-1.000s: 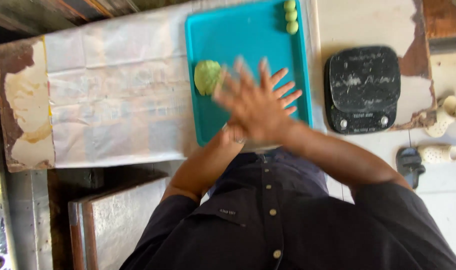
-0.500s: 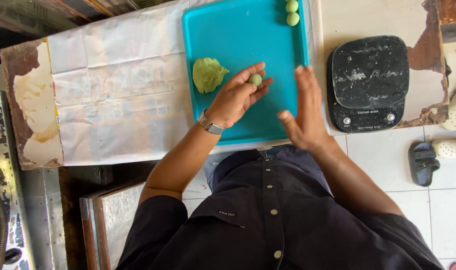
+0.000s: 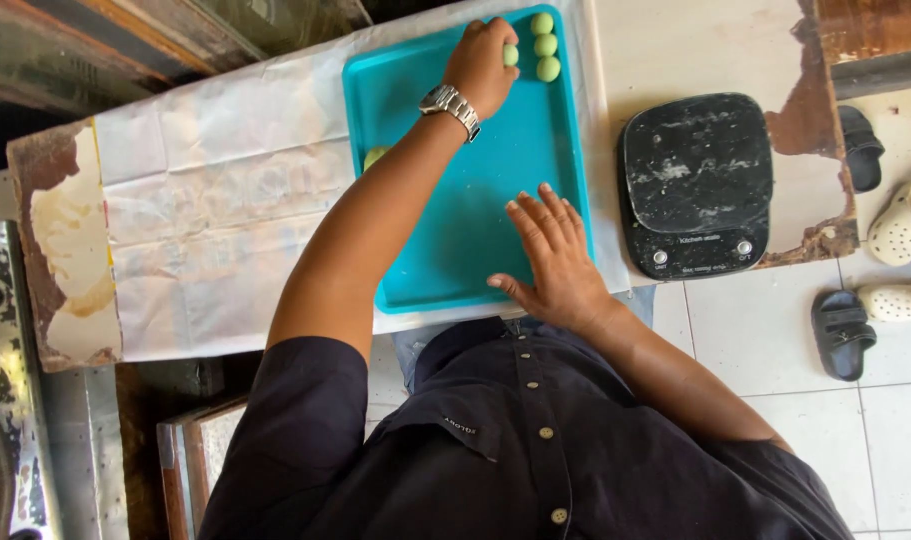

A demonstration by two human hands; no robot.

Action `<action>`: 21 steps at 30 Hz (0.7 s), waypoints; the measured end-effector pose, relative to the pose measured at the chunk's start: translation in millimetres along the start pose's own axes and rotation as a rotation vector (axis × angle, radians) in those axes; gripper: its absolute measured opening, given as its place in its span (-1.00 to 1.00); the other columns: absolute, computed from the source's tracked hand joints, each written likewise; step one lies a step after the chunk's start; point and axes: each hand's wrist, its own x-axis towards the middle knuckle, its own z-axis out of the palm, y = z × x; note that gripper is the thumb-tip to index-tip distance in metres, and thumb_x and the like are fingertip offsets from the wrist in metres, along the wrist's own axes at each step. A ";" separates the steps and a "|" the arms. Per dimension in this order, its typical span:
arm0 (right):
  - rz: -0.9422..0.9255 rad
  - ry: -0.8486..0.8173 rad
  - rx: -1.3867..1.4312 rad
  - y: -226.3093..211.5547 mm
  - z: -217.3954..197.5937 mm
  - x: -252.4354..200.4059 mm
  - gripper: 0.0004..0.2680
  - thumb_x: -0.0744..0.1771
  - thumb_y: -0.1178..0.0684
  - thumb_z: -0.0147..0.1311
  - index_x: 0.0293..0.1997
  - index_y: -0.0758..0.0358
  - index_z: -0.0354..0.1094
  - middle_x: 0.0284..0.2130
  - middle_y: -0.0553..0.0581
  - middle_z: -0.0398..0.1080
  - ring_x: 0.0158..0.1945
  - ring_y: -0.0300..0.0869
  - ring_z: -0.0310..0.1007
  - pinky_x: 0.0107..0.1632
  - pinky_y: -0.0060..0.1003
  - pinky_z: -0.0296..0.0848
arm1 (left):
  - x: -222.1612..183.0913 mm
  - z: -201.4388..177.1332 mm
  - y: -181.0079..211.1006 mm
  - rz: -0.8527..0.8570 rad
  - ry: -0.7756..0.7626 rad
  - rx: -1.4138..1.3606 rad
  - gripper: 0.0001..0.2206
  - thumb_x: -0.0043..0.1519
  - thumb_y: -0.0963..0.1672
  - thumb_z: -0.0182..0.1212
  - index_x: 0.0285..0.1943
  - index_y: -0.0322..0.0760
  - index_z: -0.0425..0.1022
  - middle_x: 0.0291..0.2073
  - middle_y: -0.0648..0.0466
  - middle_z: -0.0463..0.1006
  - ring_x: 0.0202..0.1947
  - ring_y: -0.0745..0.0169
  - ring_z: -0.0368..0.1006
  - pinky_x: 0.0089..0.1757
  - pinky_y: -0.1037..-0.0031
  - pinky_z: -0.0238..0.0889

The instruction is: Stuffing and shaping small pieces of green dough into balls and arranging them on a tray.

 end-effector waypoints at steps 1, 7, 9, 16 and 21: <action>0.002 0.009 -0.003 0.8 1.3 -1.1 -0.35 0.42 -0.43 -0.06 0.59 0.22 -0.08 0.49 0.35 0.08 0.63 0.28 -0.15 0.53 0.36 -0.01 | 4.5 2.2 0.4 0.009 0.000 0.002 -0.65 0.09 -0.18 0.56 -0.03 -0.14 0.48 -0.09 -0.13 0.49 -0.29 -0.19 0.56 -0.27 0.09 0.52; 0.022 -0.006 0.003 4.3 2.5 -1.1 -0.36 0.41 -0.44 -0.06 0.57 0.22 -0.06 0.48 0.33 0.10 0.62 0.28 -0.11 0.52 0.37 -0.01 | 9.9 3.5 6.3 0.054 0.044 -0.031 -0.59 0.08 -0.26 0.48 0.08 -0.15 0.49 -0.04 -0.05 0.34 -0.23 -0.15 0.55 -0.19 0.20 0.59; 0.019 -0.032 -0.001 3.0 1.4 2.2 -0.36 0.41 -0.44 -0.06 0.58 0.21 -0.07 0.49 0.34 0.09 0.62 0.27 -0.12 0.52 0.34 -0.01 | 8.8 2.2 4.0 0.112 0.084 -0.018 -0.62 0.11 -0.27 0.44 0.08 -0.16 0.50 -0.07 -0.05 0.35 -0.21 -0.13 0.53 -0.18 0.17 0.56; 0.026 -0.073 -0.004 3.3 4.4 2.1 -0.34 0.40 -0.43 -0.04 0.60 0.18 -0.12 0.49 0.34 0.09 0.63 0.26 -0.15 0.52 0.34 -0.03 | 9.9 -2.7 6.2 0.111 0.094 -0.040 -0.62 0.12 -0.25 0.47 0.07 -0.11 0.46 -0.04 -0.03 0.39 -0.20 -0.06 0.57 -0.28 0.24 0.58; 0.034 -0.087 -0.011 5.6 4.8 2.4 -0.36 0.40 -0.41 0.00 0.58 0.17 -0.08 0.47 0.33 0.11 0.62 0.27 -0.15 0.51 0.33 -0.02 | 15.6 -10.1 13.4 0.092 0.048 -0.058 -0.60 0.06 -0.21 0.58 -0.05 -0.12 0.42 -0.11 -0.05 0.49 -0.30 -0.06 0.56 -0.40 0.20 0.46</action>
